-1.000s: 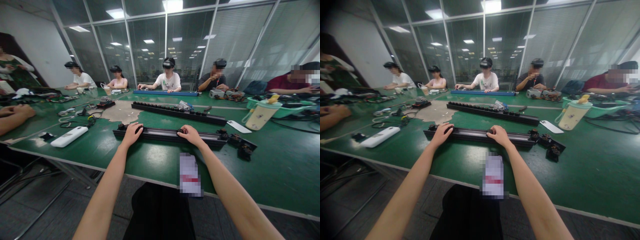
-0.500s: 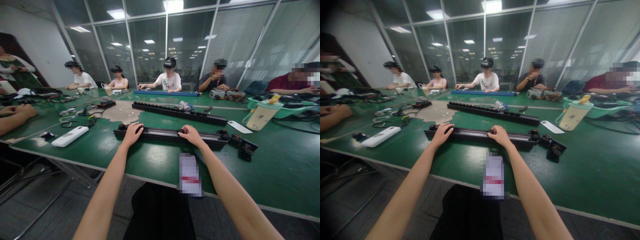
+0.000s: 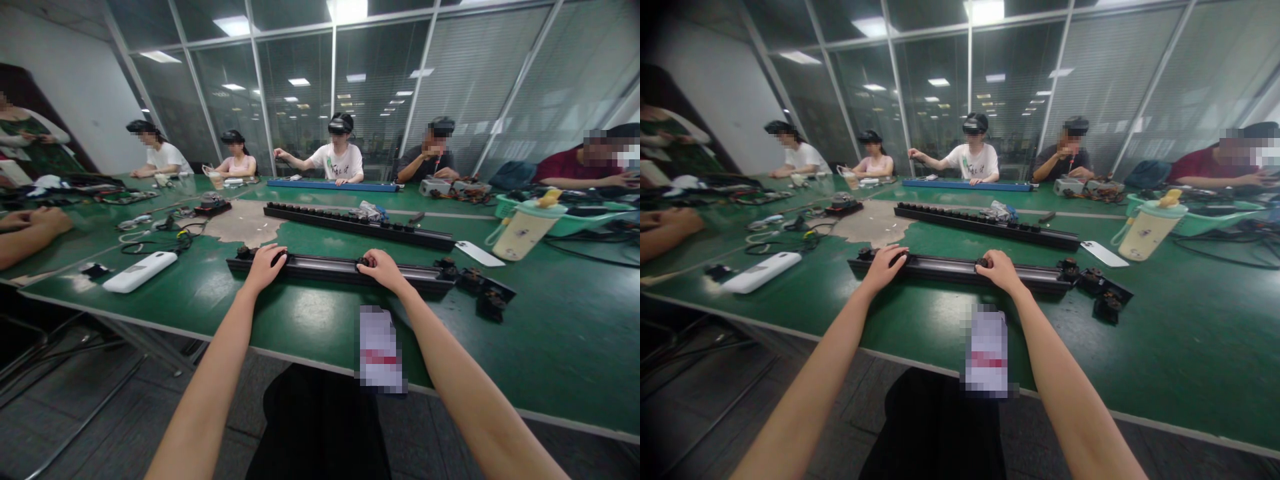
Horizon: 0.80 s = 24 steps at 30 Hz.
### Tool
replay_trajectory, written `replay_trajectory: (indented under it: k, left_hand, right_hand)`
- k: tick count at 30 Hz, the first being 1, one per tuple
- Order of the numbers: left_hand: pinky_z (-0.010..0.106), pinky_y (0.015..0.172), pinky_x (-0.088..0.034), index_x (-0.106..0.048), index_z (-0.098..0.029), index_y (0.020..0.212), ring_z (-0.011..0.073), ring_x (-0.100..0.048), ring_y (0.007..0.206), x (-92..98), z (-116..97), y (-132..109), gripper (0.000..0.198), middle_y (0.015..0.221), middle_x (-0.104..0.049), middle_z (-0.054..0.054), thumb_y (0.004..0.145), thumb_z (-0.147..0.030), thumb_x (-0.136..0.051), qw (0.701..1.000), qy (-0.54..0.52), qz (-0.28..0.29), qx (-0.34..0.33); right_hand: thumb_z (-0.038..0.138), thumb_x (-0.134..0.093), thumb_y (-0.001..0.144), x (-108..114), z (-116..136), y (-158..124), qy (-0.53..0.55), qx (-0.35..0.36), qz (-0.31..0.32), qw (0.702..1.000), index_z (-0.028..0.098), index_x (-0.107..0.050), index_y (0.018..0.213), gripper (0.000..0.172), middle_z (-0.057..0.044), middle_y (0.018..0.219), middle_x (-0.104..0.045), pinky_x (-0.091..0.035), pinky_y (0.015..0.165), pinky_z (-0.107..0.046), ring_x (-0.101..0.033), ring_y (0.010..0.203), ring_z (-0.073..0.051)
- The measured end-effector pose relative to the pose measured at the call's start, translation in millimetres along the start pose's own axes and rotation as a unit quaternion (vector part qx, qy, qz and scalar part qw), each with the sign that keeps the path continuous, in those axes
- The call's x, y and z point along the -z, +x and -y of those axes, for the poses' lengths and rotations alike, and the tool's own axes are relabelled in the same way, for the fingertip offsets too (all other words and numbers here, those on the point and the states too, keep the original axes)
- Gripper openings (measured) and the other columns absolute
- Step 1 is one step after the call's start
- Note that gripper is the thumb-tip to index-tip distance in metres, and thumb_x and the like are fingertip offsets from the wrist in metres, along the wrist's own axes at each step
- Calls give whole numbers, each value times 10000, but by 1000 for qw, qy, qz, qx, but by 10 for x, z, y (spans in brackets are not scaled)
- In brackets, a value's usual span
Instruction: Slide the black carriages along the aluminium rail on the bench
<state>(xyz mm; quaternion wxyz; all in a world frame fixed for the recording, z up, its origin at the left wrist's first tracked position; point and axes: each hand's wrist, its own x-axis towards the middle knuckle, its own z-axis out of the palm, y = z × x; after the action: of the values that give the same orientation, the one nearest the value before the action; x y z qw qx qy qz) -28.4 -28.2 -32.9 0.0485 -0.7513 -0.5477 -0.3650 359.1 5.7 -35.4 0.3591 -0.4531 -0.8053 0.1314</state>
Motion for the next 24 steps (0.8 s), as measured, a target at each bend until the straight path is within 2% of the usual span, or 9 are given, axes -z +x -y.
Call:
replay_trajectory:
  k: [4,8,14,17,24]
  left_hand:
    - [504,1214,-372,-705,-224,1231,274,-539,1369,1,2,3,418,1300,-722,82,1007,-472,-454,1000,1,1,1]
    - [498,1215,-371,-707,-215,1229,272,-540,1369,-1,4,-2,425,1302,-721,87,1008,-474,-453,1000,-2,-4,0]
    - [507,1210,-374,-711,-220,1226,277,-548,1355,-3,12,5,423,1287,-727,86,1003,-472,-454,1000,3,-1,-4]
    - [505,1210,-373,-710,-210,1229,279,-546,1356,-2,17,6,433,1294,-723,94,1004,-475,-453,1000,2,-2,-5]
    - [496,1212,-374,-706,-220,1226,272,-544,1361,0,5,0,421,1294,-721,88,1007,-473,-452,1000,1,-2,-4]
  right_hand:
    - [400,-689,817,30,18,5,-3,1,7,1000,241,-538,761,226,-15,744,-566,-365,695,-332,-513,768,-204]
    - [463,-708,838,95,-23,16,1,4,45,999,234,-588,790,263,-17,749,-583,-369,700,-334,-521,755,-202]
    - [538,-716,855,125,-144,4,-64,23,27,997,255,-696,926,293,-51,880,-623,-371,794,-361,-558,945,-261]
    - [529,-720,852,116,-164,-5,-47,10,30,998,264,-695,961,287,-50,914,-634,-375,802,-359,-571,966,-263]
    - [473,-693,856,111,-117,0,-52,-1,48,997,244,-620,881,242,-30,892,-647,-327,790,-338,-568,939,-248]
